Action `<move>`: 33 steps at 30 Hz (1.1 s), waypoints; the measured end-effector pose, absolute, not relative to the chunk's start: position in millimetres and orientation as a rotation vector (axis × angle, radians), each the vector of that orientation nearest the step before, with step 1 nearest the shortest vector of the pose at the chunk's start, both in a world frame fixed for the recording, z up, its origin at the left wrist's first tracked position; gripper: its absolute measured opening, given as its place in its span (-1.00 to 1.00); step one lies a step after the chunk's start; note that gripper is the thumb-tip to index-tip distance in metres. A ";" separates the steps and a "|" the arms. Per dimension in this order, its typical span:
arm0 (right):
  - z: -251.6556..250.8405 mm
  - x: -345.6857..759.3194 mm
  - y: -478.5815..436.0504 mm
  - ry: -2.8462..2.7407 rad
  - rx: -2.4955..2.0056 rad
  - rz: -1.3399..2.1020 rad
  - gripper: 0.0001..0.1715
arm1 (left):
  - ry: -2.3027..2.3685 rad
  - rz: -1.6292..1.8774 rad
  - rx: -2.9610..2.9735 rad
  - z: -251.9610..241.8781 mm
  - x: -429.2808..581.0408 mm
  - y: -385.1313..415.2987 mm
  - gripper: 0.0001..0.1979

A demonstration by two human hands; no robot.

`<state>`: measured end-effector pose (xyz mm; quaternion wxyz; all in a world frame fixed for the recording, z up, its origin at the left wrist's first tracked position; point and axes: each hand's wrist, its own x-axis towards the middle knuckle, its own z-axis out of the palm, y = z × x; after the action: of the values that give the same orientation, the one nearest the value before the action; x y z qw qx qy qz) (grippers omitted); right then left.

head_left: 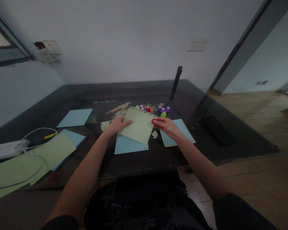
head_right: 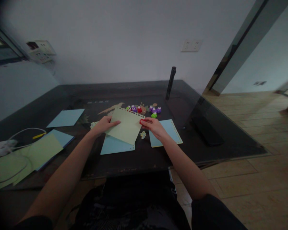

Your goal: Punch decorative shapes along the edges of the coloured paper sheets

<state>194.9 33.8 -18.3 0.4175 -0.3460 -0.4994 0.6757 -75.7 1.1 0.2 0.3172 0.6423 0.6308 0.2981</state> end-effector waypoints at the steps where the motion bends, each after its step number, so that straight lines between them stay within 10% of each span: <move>1: -18.0 195.1 33.7 -1.263 -0.870 1.701 -0.76 | 1.662 0.789 1.691 0.0 -75.5 1.2 -0.64; 33: -18.3 194.5 36.4 -1.147 -0.819 1.721 -0.65 | 1.692 0.767 1.751 4.3 -72.8 -0.4 -0.64</move>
<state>194.5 36.4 -18.3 0.4427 -0.3302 -0.4625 0.6937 -72.8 -0.4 4.3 0.2901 0.6564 0.6343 0.2876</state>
